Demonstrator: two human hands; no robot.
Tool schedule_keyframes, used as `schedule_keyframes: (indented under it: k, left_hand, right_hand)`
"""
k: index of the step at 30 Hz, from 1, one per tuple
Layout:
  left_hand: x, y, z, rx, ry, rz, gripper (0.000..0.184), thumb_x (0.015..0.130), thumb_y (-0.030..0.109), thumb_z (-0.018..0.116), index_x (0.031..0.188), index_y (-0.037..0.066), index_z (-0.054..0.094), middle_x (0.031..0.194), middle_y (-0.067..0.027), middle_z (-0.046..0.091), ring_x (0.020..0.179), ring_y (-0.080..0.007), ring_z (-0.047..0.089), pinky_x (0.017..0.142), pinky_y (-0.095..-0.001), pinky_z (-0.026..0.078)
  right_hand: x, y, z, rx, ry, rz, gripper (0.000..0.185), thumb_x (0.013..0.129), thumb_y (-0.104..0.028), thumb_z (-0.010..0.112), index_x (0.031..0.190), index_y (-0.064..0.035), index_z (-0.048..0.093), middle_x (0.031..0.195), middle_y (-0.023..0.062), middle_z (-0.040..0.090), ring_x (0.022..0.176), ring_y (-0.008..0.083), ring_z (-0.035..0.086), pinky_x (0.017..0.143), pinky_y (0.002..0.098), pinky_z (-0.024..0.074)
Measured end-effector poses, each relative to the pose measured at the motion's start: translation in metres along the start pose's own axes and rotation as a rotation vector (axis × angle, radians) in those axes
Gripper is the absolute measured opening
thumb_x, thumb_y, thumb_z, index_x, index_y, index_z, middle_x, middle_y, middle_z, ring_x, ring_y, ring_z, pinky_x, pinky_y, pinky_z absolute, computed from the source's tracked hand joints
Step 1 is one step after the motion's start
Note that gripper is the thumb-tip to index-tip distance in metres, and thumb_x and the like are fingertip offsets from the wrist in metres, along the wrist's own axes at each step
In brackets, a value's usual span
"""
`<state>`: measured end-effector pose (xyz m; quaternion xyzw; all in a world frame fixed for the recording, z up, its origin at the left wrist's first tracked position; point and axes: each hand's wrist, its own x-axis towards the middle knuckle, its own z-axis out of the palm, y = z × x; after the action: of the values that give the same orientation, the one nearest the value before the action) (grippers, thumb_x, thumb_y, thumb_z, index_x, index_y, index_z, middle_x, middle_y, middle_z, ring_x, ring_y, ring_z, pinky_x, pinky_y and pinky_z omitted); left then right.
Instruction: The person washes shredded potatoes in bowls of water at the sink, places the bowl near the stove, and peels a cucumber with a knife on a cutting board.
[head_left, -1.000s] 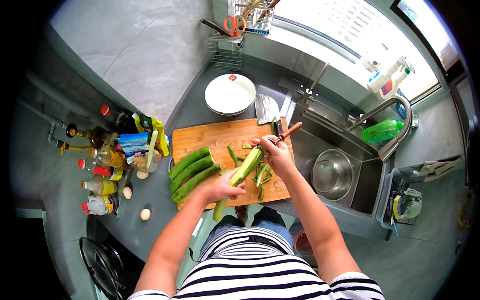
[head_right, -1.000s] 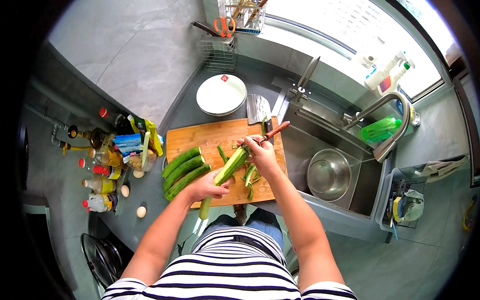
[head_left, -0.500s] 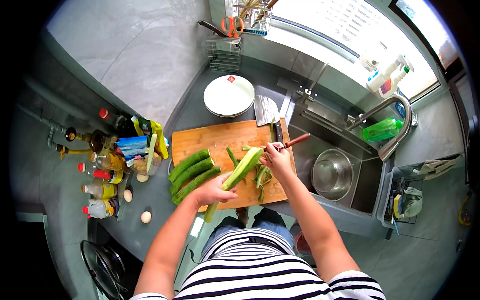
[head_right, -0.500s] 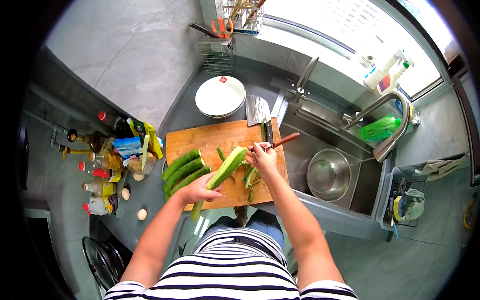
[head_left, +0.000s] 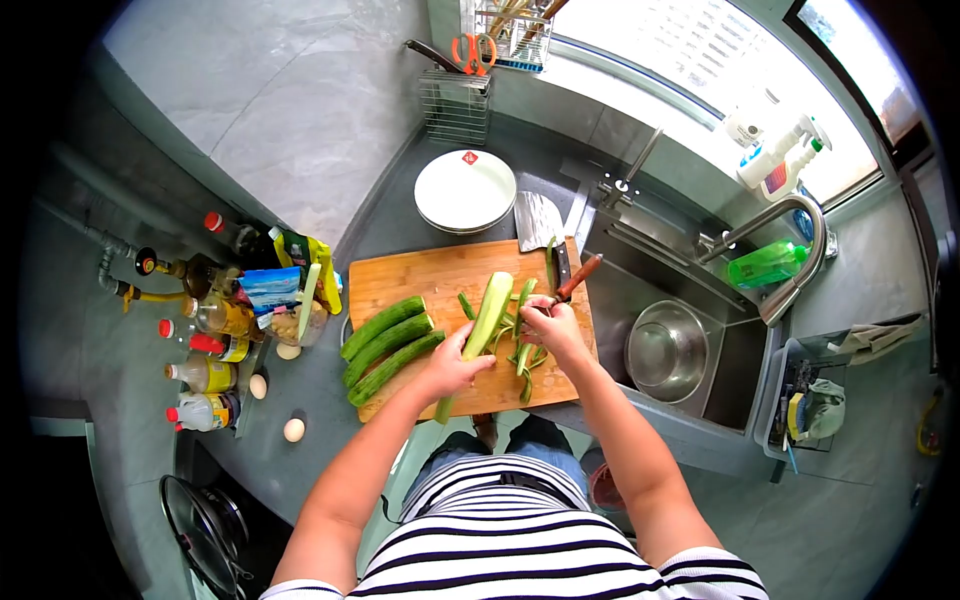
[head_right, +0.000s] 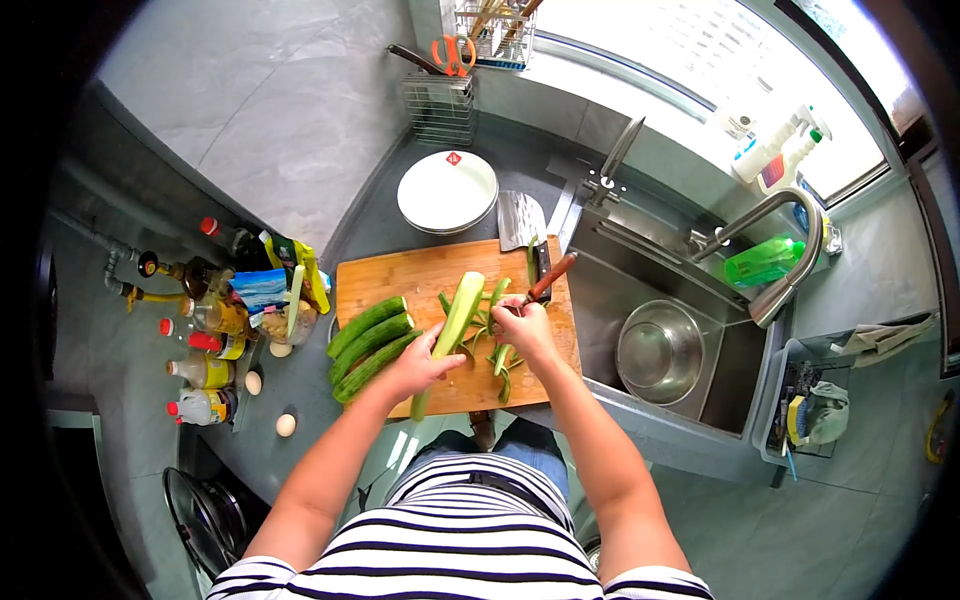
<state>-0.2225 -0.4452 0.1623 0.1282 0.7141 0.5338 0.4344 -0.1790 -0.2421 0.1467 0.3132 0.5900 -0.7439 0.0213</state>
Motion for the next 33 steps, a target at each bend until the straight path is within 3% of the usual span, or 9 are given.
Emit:
schedule_keyframes:
  k: [4, 7, 9, 13, 15, 20, 22, 25, 33]
  left_hand:
    - [0.001, 0.008, -0.006, -0.691, -0.218, -0.054, 0.071, 0.088, 0.062, 0.043, 0.137, 0.010, 0.036, 0.083, 0.0007, 0.043, 0.069, -0.0080, 0.039, 0.054, -0.0207, 0.037]
    - [0.005, 0.013, -0.001, -0.805, -0.229, -0.066, 0.091, 0.079, 0.082, 0.017, 0.136, 0.013, 0.037, 0.079, 0.0022, 0.038, 0.066, -0.0074, 0.036, 0.052, -0.0190, 0.032]
    - [0.005, 0.018, 0.005, -0.861, -0.236, -0.068, 0.094, 0.077, 0.084, 0.016, 0.134, 0.014, 0.040, 0.079, 0.0023, 0.040, 0.066, -0.0073, 0.036, 0.052, -0.0192, 0.033]
    - [0.002, 0.034, 0.017, -0.877, -0.211, -0.066, 0.098, 0.071, 0.089, 0.015, 0.124, 0.015, 0.050, 0.079, 0.0022, 0.044, 0.064, -0.0080, 0.036, 0.050, -0.0199, 0.031]
    - [0.001, 0.030, 0.016, -0.889, -0.239, -0.080, 0.099, 0.070, 0.090, 0.015, 0.122, 0.014, 0.050, 0.079, 0.0016, 0.044, 0.063, -0.0086, 0.035, 0.049, -0.0201, 0.030]
    - [-0.001, 0.024, 0.014, -0.837, -0.336, -0.089, 0.101, 0.068, 0.091, 0.019, 0.121, 0.009, 0.044, 0.075, 0.0017, 0.033, 0.058, -0.0089, 0.030, 0.043, -0.0181, 0.024]
    - [-0.007, 0.026, 0.011, -0.828, -0.380, -0.066, 0.104, 0.067, 0.091, 0.020, 0.123, 0.007, 0.044, 0.074, 0.0017, 0.033, 0.057, -0.0081, 0.029, 0.043, -0.0175, 0.024]
    - [-0.013, 0.024, 0.005, -0.756, -0.426, -0.067, 0.108, 0.069, 0.090, 0.020, 0.136, 0.007, 0.037, 0.073, 0.0021, 0.032, 0.057, -0.0071, 0.029, 0.043, -0.0172, 0.025]
    - [-0.027, 0.028, -0.003, -0.584, -0.407, -0.058, 0.097, 0.076, 0.084, 0.022, 0.137, 0.010, 0.035, 0.072, 0.0028, 0.033, 0.057, -0.0055, 0.030, 0.045, -0.0170, 0.029]
  right_hand:
    - [0.005, 0.012, -0.017, -0.574, 0.048, -0.334, 0.016, 0.084, -0.017, 0.066, 0.086, -0.0018, 0.063, 0.065, -0.0026, 0.060, 0.060, 0.0095, 0.056, 0.056, 0.0257, 0.0452]
    - [-0.016, -0.008, 0.015, 0.041, -0.129, -0.415, 0.014, 0.084, -0.016, 0.067, 0.087, -0.0024, 0.064, 0.096, 0.0066, 0.063, 0.071, 0.0125, 0.061, 0.063, 0.0267, 0.0486]
    - [-0.020, -0.011, 0.028, 0.084, -0.220, -0.485, 0.014, 0.083, -0.015, 0.069, 0.089, -0.0034, 0.065, 0.118, 0.0100, 0.057, 0.085, 0.0151, 0.062, 0.075, 0.0297, 0.0483]
    - [-0.036, -0.009, 0.042, -0.236, -0.262, -0.522, 0.019, 0.076, -0.018, 0.076, 0.087, -0.0047, 0.069, 0.147, 0.0130, 0.030, 0.132, 0.0246, 0.030, 0.106, 0.0399, 0.0276]
    - [-0.032, -0.011, 0.044, -0.184, -0.201, -0.544, 0.019, 0.075, -0.018, 0.076, 0.085, -0.0044, 0.069, 0.149, 0.0147, 0.026, 0.132, 0.0251, 0.030, 0.106, 0.0378, 0.0281]
    - [-0.010, -0.005, 0.033, -0.029, -0.116, -0.471, 0.016, 0.079, -0.018, 0.073, 0.087, -0.0053, 0.068, 0.133, 0.0167, 0.047, 0.128, 0.0218, 0.036, 0.104, 0.0352, 0.0308]
    - [-0.003, -0.011, 0.026, 0.116, -0.146, -0.317, 0.014, 0.084, -0.018, 0.069, 0.087, -0.0043, 0.065, 0.097, 0.0081, 0.065, 0.114, 0.0176, 0.051, 0.096, 0.0326, 0.0396]
    - [0.010, -0.007, 0.019, 0.251, -0.132, -0.314, 0.010, 0.089, -0.018, 0.063, 0.093, -0.0083, 0.062, 0.093, 0.0046, 0.066, 0.091, 0.0121, 0.062, 0.072, 0.0262, 0.0520]
    - [0.019, -0.002, -0.010, 0.385, -0.002, -0.141, 0.010, 0.091, -0.018, 0.060, 0.096, -0.0112, 0.054, 0.097, 0.0064, 0.066, 0.085, 0.0142, 0.065, 0.069, 0.0260, 0.0531]
